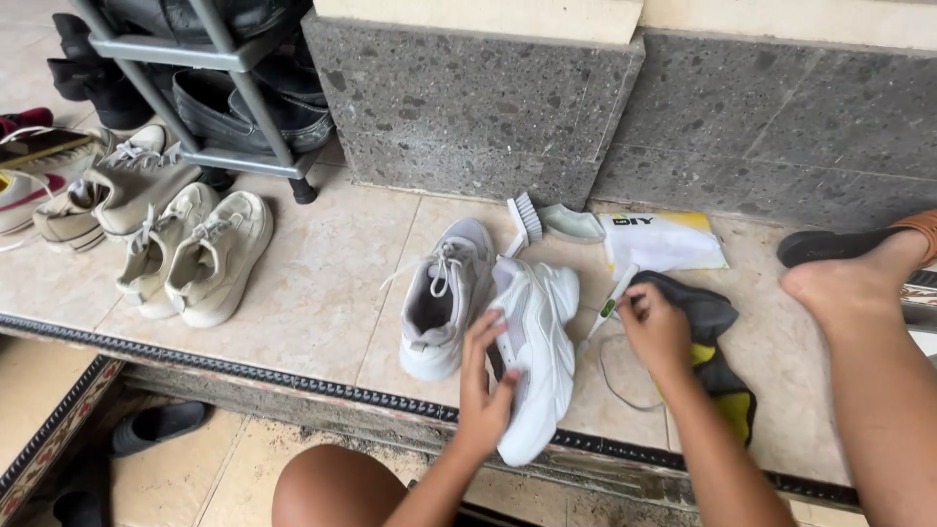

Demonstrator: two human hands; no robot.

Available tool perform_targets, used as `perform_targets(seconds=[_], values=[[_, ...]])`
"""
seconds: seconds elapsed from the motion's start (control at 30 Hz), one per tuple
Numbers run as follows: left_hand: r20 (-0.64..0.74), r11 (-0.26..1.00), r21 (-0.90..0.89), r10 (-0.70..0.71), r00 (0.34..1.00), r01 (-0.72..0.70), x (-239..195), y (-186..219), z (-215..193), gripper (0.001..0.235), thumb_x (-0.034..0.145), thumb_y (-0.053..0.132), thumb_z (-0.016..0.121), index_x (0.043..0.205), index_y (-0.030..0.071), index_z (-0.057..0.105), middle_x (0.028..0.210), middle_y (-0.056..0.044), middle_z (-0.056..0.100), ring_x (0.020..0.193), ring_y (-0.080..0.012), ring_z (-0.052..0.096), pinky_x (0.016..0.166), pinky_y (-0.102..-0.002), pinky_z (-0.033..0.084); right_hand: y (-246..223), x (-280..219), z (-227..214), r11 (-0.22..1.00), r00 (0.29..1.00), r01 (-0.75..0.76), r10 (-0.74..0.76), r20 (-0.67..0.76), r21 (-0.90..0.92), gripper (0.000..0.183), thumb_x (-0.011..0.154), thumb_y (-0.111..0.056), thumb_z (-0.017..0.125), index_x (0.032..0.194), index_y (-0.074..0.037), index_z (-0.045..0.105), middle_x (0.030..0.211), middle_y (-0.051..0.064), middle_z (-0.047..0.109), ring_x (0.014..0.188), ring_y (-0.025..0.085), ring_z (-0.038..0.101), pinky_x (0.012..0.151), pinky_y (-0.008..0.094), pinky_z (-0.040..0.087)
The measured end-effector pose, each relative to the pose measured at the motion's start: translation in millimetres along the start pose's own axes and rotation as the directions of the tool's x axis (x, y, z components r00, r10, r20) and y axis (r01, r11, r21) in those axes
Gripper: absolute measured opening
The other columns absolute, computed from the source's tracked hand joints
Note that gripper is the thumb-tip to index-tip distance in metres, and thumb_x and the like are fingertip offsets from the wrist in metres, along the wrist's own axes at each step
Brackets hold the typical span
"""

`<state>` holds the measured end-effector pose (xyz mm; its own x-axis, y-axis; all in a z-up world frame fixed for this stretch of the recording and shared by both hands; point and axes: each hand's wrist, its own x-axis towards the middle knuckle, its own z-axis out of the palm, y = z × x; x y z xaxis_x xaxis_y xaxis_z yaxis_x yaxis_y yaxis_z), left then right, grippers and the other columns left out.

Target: Cleaning white sneakers by wiping them with a cloth and scrubbing the soles with a toothbrush and cleaning paste.

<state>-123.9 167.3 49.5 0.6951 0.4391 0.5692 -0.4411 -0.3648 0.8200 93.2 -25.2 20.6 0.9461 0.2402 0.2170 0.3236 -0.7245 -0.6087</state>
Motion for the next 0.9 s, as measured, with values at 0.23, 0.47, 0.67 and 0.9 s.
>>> perform_targets(seconds=[0.23,0.47,0.67,0.9], values=[[0.084,0.977,-0.048,-0.205,0.975,0.209,-2.3,-9.8,-6.1,0.082,0.098,0.061,0.054,0.159,0.014,0.026,0.170,-0.018,0.016,0.158,-0.0371,0.019,0.126,-0.058,0.017,-8.5,-20.6,8.2,0.950,0.965,0.250,-0.260,-0.032,-0.187,0.045,0.096,-0.043,0.065,0.138,-0.026,0.070,0.087,0.002,0.068,0.086,0.028,0.063,0.077,0.046,0.051],[0.091,0.889,-0.093,-0.441,0.893,0.448,41.4,-8.6,-0.3,0.075,0.091,0.048,0.067,0.146,0.004,0.042,0.152,-0.018,0.044,0.148,-0.0352,0.037,0.122,-0.051,0.027,1.8,-15.6,20.4,0.921,0.967,0.225,-0.251,-0.043,-0.318,0.023,0.093,-0.044,0.068,0.100,-0.022,0.067,0.080,0.002,0.070,0.084,0.027,0.069,0.077,0.041,0.049],[0.036,0.811,-0.210,-0.551,0.834,0.546,47.8,-39.8,17.3,0.045,0.083,0.025,0.077,0.120,0.003,0.063,0.128,-0.015,0.059,0.129,-0.0317,0.054,0.110,-0.052,0.040,8.5,-17.2,14.0,0.934,0.977,0.060,0.018,-0.215,0.353,0.032,0.093,-0.011,0.072,0.118,-0.014,0.052,0.083,0.006,0.064,0.077,0.022,0.064,0.074,0.035,0.050],[0.075,0.778,-0.336,-0.539,0.839,0.531,43.6,-42.1,11.3,0.038,0.089,0.026,0.069,0.119,0.004,0.067,0.115,-0.011,0.067,0.115,-0.0220,0.056,0.106,-0.044,0.045,20.6,39.6,-9.0,0.288,0.891,-0.163,0.454,0.015,0.944,0.037,0.097,-0.008,0.067,0.127,-0.015,0.044,0.105,-0.005,0.061,0.087,0.006,0.064,0.070,0.013,0.048]])
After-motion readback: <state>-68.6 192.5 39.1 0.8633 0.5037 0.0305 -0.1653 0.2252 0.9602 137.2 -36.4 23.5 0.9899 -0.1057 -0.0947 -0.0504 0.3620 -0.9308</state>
